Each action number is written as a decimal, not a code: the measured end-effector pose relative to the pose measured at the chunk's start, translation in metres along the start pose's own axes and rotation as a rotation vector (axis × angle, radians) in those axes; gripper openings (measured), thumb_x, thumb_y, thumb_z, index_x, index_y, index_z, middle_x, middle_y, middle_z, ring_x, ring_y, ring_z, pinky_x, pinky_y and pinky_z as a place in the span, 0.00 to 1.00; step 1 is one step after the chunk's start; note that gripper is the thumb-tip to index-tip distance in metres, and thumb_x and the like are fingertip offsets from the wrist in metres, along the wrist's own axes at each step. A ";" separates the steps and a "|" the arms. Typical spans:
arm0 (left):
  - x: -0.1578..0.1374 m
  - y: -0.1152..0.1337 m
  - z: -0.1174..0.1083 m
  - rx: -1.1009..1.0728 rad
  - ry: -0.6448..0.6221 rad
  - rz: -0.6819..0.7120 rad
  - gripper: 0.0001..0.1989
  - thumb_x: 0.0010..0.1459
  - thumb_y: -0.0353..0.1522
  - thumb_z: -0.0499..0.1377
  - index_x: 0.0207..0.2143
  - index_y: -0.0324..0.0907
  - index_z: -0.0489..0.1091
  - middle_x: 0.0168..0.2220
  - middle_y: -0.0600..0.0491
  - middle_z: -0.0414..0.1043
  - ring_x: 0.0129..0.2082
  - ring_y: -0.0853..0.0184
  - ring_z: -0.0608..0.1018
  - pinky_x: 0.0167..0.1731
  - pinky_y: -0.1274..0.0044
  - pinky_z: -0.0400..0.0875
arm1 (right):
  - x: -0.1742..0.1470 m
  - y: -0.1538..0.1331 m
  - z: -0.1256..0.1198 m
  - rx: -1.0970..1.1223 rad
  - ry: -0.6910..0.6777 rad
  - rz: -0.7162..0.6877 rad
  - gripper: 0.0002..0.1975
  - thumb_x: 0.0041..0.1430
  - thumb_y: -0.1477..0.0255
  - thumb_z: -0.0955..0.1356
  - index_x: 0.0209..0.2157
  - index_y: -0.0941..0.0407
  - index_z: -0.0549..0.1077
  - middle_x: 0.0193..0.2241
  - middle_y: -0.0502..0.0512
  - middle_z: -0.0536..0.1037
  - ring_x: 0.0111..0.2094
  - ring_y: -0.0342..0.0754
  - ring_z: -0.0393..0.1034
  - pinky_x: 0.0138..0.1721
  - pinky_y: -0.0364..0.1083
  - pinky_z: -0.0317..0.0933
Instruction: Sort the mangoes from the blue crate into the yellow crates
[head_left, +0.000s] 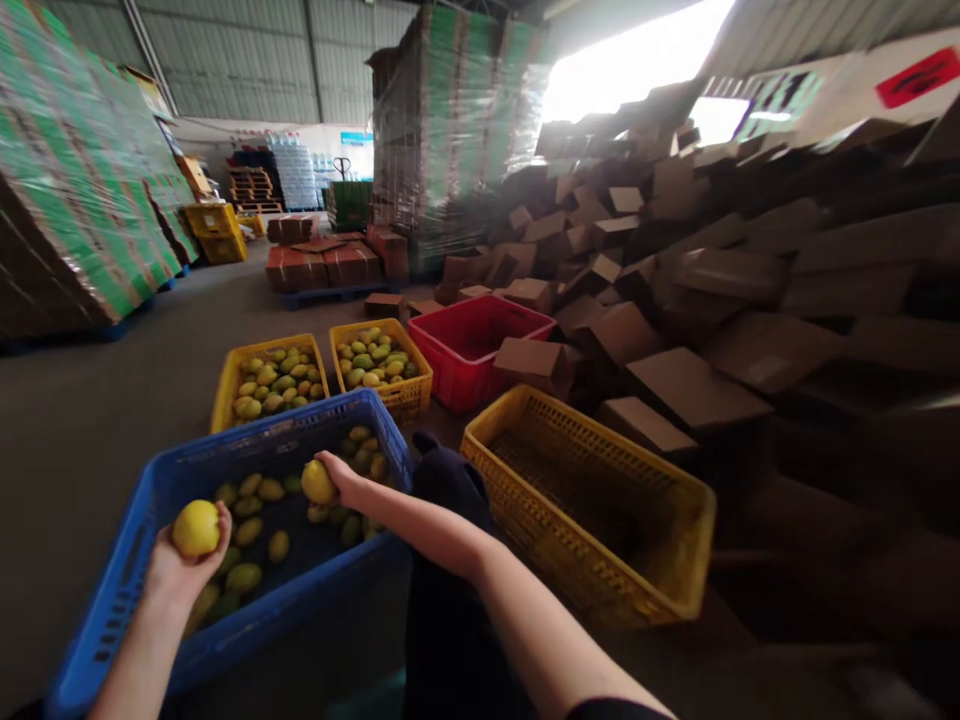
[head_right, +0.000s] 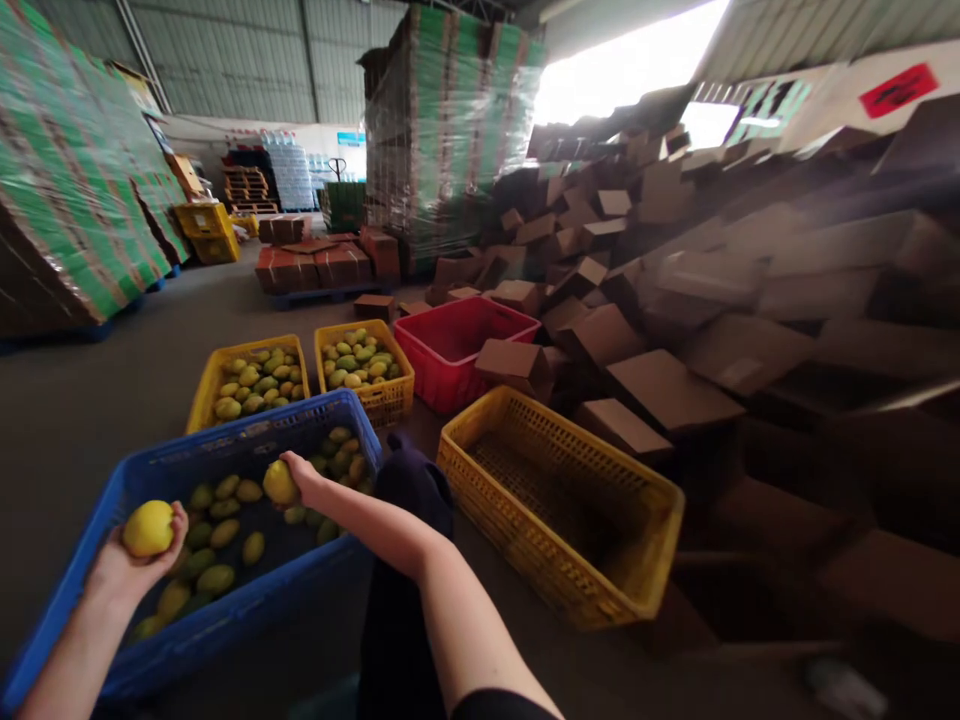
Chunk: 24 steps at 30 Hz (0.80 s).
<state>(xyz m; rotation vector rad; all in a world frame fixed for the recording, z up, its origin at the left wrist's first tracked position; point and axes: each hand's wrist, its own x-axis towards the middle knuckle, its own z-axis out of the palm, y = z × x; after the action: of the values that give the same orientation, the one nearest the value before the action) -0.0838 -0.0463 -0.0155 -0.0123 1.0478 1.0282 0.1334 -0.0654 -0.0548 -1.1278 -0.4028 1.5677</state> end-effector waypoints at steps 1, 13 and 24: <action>0.002 0.001 -0.004 0.025 0.002 -0.007 0.14 0.49 0.24 0.46 0.35 0.36 0.67 0.31 0.49 0.69 0.25 0.68 0.77 0.19 0.80 0.75 | -0.001 0.002 0.001 -0.022 0.018 0.069 0.12 0.59 0.66 0.62 0.24 0.55 0.65 0.12 0.43 0.62 0.14 0.45 0.63 0.15 0.44 0.60; 0.018 -0.010 0.005 0.158 0.020 -0.098 0.11 0.55 0.27 0.47 0.35 0.38 0.68 0.30 0.50 0.70 0.25 0.68 0.76 0.18 0.78 0.76 | 0.002 0.022 0.001 -0.164 0.014 0.242 0.17 0.62 0.60 0.61 0.28 0.59 0.68 0.16 0.47 0.69 0.15 0.42 0.65 0.12 0.39 0.57; 0.012 -0.030 0.006 0.101 0.026 -0.056 0.09 0.59 0.31 0.51 0.32 0.37 0.70 0.27 0.49 0.72 0.26 0.66 0.77 0.20 0.77 0.76 | 0.002 0.023 -0.006 -0.064 -0.078 0.361 0.16 0.63 0.61 0.59 0.33 0.58 0.69 0.17 0.49 0.73 0.14 0.44 0.68 0.09 0.39 0.60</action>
<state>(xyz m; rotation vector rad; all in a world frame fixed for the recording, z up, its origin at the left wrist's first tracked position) -0.0571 -0.0519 -0.0342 0.0272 1.1161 0.9257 0.1252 -0.0731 -0.0763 -1.2412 -0.3134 1.9298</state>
